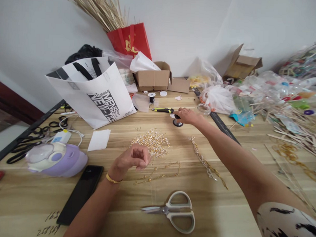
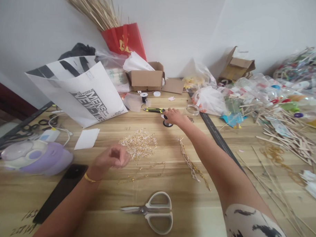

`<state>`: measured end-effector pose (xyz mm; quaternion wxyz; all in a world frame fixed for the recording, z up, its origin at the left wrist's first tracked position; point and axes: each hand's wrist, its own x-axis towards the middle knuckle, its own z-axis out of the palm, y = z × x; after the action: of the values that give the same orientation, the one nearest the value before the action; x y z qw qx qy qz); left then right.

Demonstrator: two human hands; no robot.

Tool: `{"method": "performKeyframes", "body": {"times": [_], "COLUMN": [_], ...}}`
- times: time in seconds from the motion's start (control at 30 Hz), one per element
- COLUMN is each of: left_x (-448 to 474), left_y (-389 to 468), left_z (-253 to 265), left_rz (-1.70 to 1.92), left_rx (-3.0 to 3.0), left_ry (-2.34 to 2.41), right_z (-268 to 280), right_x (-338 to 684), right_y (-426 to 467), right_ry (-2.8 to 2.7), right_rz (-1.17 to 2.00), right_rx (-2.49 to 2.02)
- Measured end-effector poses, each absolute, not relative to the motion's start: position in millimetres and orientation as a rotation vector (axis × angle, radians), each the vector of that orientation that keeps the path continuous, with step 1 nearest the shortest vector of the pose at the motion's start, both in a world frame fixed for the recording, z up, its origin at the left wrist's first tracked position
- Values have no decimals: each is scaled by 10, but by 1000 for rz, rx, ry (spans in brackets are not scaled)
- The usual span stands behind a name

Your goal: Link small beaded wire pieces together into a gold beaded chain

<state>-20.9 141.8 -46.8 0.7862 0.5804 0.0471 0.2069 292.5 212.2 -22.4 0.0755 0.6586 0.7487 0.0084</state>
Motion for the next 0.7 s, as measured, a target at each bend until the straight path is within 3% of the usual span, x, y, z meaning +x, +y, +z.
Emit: {"method": "performKeyframes", "body": {"times": [0.1, 0.17, 0.33, 0.43, 0.57, 0.7], "left_x": [-212, -214, -228, -235, -216, -156], "left_y": [1416, 1416, 1453, 1481, 1492, 1472], "left_z": [-470, -463, -413, -370, -339, -349], "left_rz": [445, 435, 357, 312, 279, 271], "left_rx": [1244, 1243, 1326, 1433, 1562, 1602], "left_ry": [128, 150, 256, 327, 403, 434], "right_z": [-130, -50, 120, 108, -33, -110], "right_x": [2772, 2596, 2056, 1855, 1805, 1853], "right_y": [1979, 1796, 1077, 733, 597, 586], "right_ry": [2288, 2607, 3141, 3121, 3024, 3003], "right_rz": [118, 47, -925, -1252, -1459, -1348], "right_rx": [2032, 2026, 1674, 1550, 1683, 1799]}}
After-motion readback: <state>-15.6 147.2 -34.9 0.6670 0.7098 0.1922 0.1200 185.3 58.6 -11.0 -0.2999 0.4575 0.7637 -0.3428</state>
